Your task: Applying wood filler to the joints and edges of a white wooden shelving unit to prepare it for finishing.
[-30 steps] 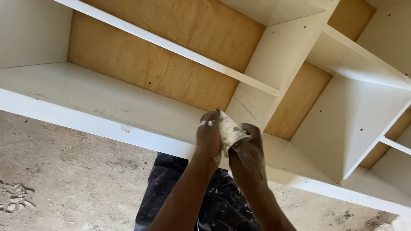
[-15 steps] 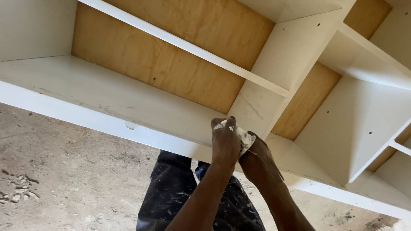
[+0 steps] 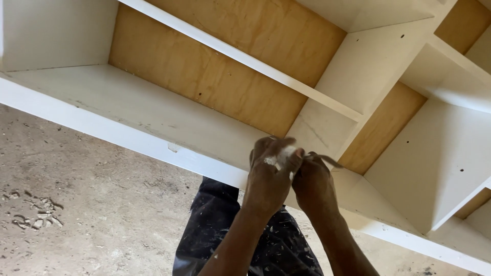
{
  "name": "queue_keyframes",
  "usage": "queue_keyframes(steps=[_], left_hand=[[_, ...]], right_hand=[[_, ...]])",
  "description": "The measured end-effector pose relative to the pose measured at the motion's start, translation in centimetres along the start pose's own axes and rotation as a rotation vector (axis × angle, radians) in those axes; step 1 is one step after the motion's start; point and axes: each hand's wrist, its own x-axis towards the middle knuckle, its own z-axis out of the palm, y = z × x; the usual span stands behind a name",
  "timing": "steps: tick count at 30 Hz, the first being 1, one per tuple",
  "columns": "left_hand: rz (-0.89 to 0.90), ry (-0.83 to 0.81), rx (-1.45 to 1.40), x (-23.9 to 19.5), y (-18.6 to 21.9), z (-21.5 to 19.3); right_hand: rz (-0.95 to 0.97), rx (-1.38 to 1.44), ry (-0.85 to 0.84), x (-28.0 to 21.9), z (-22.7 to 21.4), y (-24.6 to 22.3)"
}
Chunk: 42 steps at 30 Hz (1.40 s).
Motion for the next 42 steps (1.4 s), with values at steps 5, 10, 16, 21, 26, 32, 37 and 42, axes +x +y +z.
queue_keyframes(steps=[5,10,16,21,26,32,37,42], left_hand=[[0.175,-0.038,0.196,1.1,-2.0,-0.5],[0.233,-0.097,0.296,1.5,-2.2,0.5],[0.324,-0.091,0.396,0.9,-1.8,0.9],[0.213,-0.167,0.179,0.2,-1.6,0.2],[-0.058,-0.079,-0.127,1.3,-1.6,-1.2],[-0.338,-0.004,-0.565,3.9,-2.5,0.7],[-0.515,0.025,-1.056,5.7,-3.1,1.9],[-0.565,0.158,-1.071,7.0,-4.3,1.4]], right_hand=[[-0.142,-0.06,0.084,-0.5,-1.2,-0.9],[-0.27,-0.277,0.083,-0.5,2.7,2.9],[-0.082,-0.312,-0.153,-0.6,-0.7,0.9],[-0.019,-0.295,-0.144,-0.7,-1.7,0.1],[0.048,-0.185,-0.177,-2.0,-6.4,-4.5],[0.068,0.13,-0.113,-2.7,-6.6,-6.6],[0.03,0.335,0.034,-4.0,-9.1,-7.6],[-0.097,0.877,0.093,-2.7,-9.6,-2.1]])
